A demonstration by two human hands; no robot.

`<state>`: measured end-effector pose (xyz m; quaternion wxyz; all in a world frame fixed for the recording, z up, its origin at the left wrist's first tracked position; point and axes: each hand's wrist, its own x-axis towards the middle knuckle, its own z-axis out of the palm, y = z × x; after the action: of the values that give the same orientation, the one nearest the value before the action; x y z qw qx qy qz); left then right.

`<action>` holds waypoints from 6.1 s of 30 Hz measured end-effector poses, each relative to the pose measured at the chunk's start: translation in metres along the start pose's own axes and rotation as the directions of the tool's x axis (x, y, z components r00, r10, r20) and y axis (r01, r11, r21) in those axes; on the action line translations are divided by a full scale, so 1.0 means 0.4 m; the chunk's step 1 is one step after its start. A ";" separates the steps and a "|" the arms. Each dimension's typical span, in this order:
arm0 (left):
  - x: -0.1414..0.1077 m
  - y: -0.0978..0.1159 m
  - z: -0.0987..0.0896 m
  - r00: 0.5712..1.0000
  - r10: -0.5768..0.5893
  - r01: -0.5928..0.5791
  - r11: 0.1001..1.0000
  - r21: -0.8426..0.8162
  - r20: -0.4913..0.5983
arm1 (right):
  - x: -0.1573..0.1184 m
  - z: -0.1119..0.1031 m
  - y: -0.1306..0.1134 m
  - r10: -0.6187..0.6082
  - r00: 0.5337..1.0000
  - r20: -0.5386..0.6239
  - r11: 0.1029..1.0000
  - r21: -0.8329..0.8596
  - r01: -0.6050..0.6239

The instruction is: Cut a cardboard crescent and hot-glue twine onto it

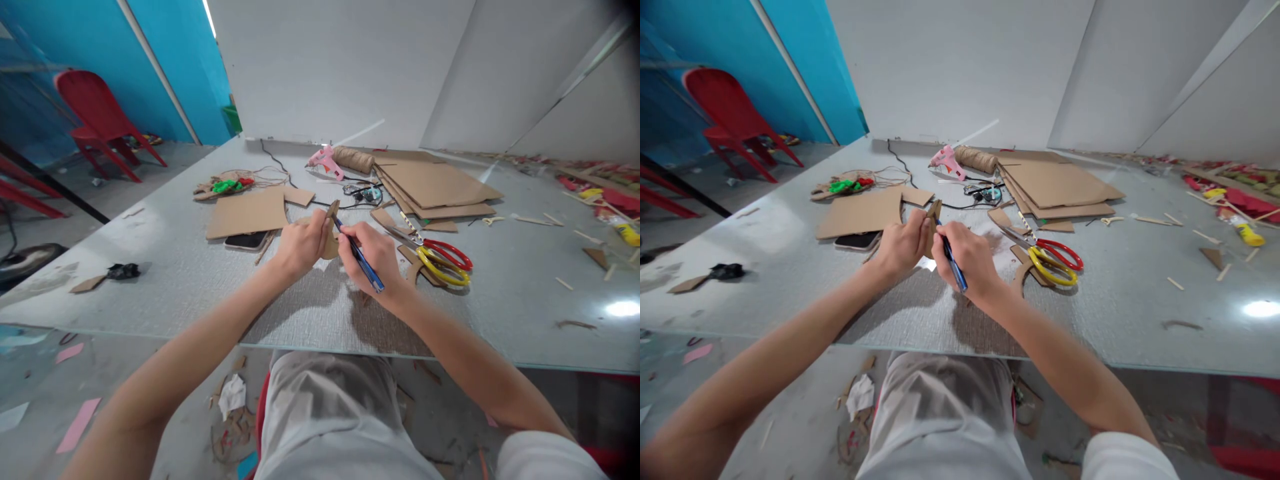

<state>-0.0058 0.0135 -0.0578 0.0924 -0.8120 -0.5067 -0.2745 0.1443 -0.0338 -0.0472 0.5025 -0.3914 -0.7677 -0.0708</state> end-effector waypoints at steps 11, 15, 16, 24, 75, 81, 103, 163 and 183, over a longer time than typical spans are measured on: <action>-0.001 0.004 0.003 0.999 -0.035 0.036 0.998 -0.055 0.020 | 0.007 0.006 0.006 0.043 0.999 0.015 0.999 0.014 -0.043; 0.002 -0.001 0.010 0.998 -0.061 0.060 0.991 -0.123 0.000 | 0.003 0.009 0.006 0.033 0.999 0.021 0.999 0.013 -0.033; 0.003 -0.003 0.011 0.998 -0.061 0.060 0.990 -0.128 -0.003 | 0.001 0.009 0.006 0.032 0.999 0.024 0.999 0.019 -0.033; 0.004 -0.017 0.017 0.998 -0.053 0.049 0.994 -0.094 -0.033 | -0.005 0.007 -0.001 0.032 0.999 0.030 0.999 0.025 -0.032; 0.007 -0.029 0.014 0.994 0.104 -0.105 0.994 -0.030 -0.047 | -0.014 0.016 0.015 -0.013 0.994 0.112 0.998 -0.054 0.019; 0.020 -0.042 0.013 0.993 0.121 -0.121 0.992 -0.036 -0.013 | -0.007 0.004 0.022 -0.053 0.992 0.116 0.997 -0.048 0.058; 0.026 -0.051 0.018 0.996 0.090 -0.090 0.996 -0.025 -0.013 | -0.009 -0.017 -0.003 -0.114 0.978 0.174 0.972 -0.186 0.146; 0.011 -0.033 0.010 0.993 0.108 -0.113 0.983 -0.146 -0.037 | -0.016 -0.006 0.049 -0.167 0.950 0.262 0.971 -0.125 0.205; 0.014 -0.056 0.031 0.993 0.100 -0.088 0.978 -0.189 0.057 | -0.018 -0.014 0.043 -0.180 0.941 0.286 0.958 -0.167 0.234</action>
<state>-0.0189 0.0337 -0.0680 0.0121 -0.8487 -0.4428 -0.2889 0.1614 -0.0285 -0.0552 0.3422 -0.3623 -0.8546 -0.1459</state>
